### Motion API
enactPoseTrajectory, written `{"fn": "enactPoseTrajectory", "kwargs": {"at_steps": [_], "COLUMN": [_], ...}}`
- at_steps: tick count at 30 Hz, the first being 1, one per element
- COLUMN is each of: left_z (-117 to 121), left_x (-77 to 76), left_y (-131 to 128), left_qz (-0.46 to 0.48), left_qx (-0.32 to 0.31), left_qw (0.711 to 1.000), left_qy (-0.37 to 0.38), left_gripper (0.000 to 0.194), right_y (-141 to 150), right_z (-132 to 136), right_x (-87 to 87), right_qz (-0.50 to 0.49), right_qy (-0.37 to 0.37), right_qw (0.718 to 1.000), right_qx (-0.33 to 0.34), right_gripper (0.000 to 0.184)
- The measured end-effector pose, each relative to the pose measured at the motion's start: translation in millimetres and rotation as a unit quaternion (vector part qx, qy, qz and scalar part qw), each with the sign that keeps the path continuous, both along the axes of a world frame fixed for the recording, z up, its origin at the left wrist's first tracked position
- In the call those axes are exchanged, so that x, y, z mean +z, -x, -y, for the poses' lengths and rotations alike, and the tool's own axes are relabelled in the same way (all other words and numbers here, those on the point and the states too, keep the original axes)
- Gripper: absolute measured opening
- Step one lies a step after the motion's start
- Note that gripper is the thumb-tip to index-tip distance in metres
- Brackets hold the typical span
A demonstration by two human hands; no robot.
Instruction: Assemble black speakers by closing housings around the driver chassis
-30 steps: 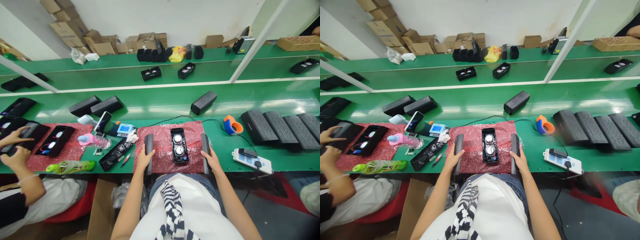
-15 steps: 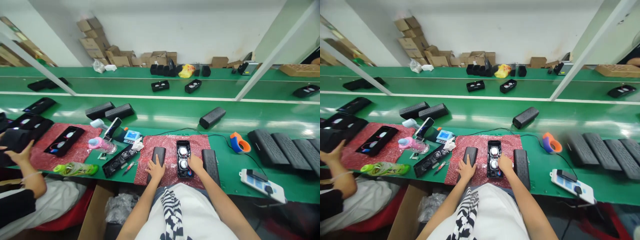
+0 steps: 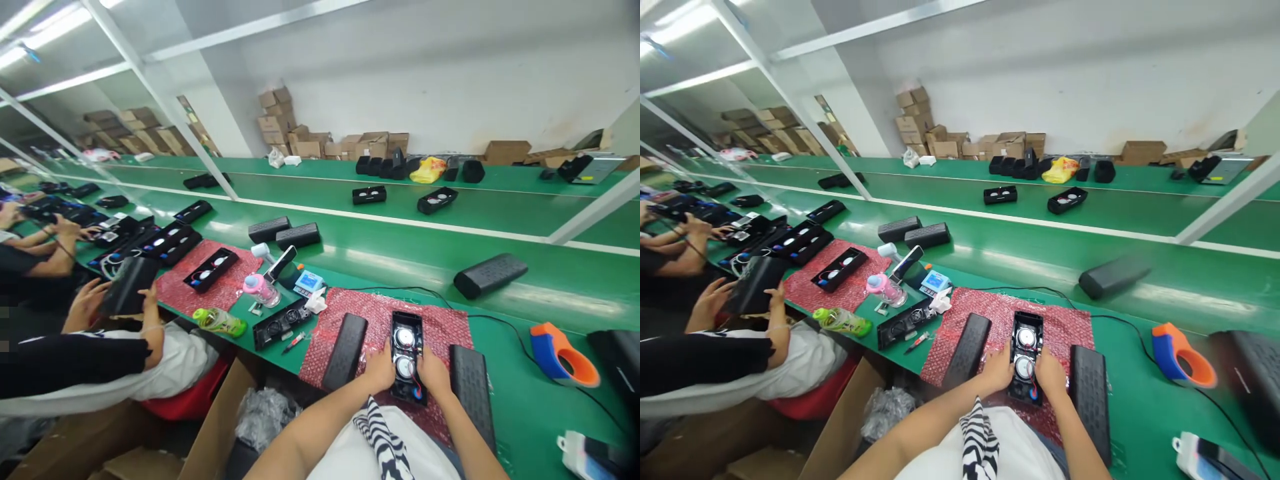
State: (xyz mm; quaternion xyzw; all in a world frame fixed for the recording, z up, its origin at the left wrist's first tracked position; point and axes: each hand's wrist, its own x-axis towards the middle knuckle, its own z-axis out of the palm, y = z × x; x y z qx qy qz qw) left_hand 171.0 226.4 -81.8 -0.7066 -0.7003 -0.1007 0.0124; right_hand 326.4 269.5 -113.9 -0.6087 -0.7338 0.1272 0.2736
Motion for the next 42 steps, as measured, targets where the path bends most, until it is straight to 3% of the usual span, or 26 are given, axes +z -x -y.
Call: {"fn": "enactPoseTrajectory", "kwargs": {"at_steps": [8,12,13,15,17,18,20,24,27,30,36,39,42], "left_z": [1.3,3.5,3.6,3.3,3.4,4.0,6.9,18.7,29.5,37.7,40.7,40.3,41.4], "left_x": [-0.5,5.4,6.0,5.8,5.7,6.6,11.7,29.9,34.6,21.9,-17.4,-19.7,-15.6], "left_y": [1.2,1.6,4.0,11.6,22.1,27.8,39.4,60.9,75.9,91.2,107.9,107.1,105.6], "left_qz": [-0.016,-0.027,-0.014,0.033,0.084,0.099,0.093,0.015,-0.04,-0.058,-0.055,-0.047,-0.04], "left_qx": [0.002,0.003,-0.008,-0.059,-0.11,-0.119,-0.092,-0.011,0.095,0.194,0.19,0.196,0.195], "left_qw": [1.0,1.0,1.0,0.998,0.99,0.988,0.989,0.992,0.987,0.974,0.978,0.978,0.979], "left_qy": [-0.019,-0.015,-0.013,-0.006,-0.013,-0.026,-0.067,-0.129,-0.125,-0.099,-0.062,-0.052,-0.046], "left_gripper": [0.071,0.072,0.073,0.071,0.061,0.055,0.047,0.042,0.053,0.075,0.081,0.082,0.082], "right_y": [-3.5,-21.1,-27.8,-42.7,-58.1,-65.0,-75.8,-80.3,-76.4,-74.6,-44.7,-12.9,13.4], "right_z": [-2.8,1.1,4.5,13.1,21.3,24.1,26.3,20.8,18.3,25.6,58.3,62.1,53.7], "right_x": [8.9,1.6,-3.3,-16.6,-33.5,-42.4,-58.4,-69.9,-58.6,-38.2,16.7,43.3,59.7], "right_qz": [-0.012,-0.073,-0.074,-0.042,-0.016,-0.02,-0.043,-0.044,-0.047,-0.081,-0.16,-0.093,-0.028], "right_qy": [-0.011,-0.03,-0.049,-0.066,-0.004,0.041,0.095,0.081,0.089,0.09,-0.016,-0.052,-0.057], "right_qw": [1.0,0.992,0.993,0.996,0.977,0.967,0.963,0.975,0.969,0.969,0.981,0.992,0.994], "right_qx": [0.023,0.1,0.083,-0.047,-0.211,-0.251,-0.247,-0.205,-0.224,-0.215,-0.109,-0.071,-0.09], "right_gripper": [0.028,0.038,0.042,0.054,0.075,0.086,0.096,0.104,0.109,0.101,0.095,0.099,0.098]}}
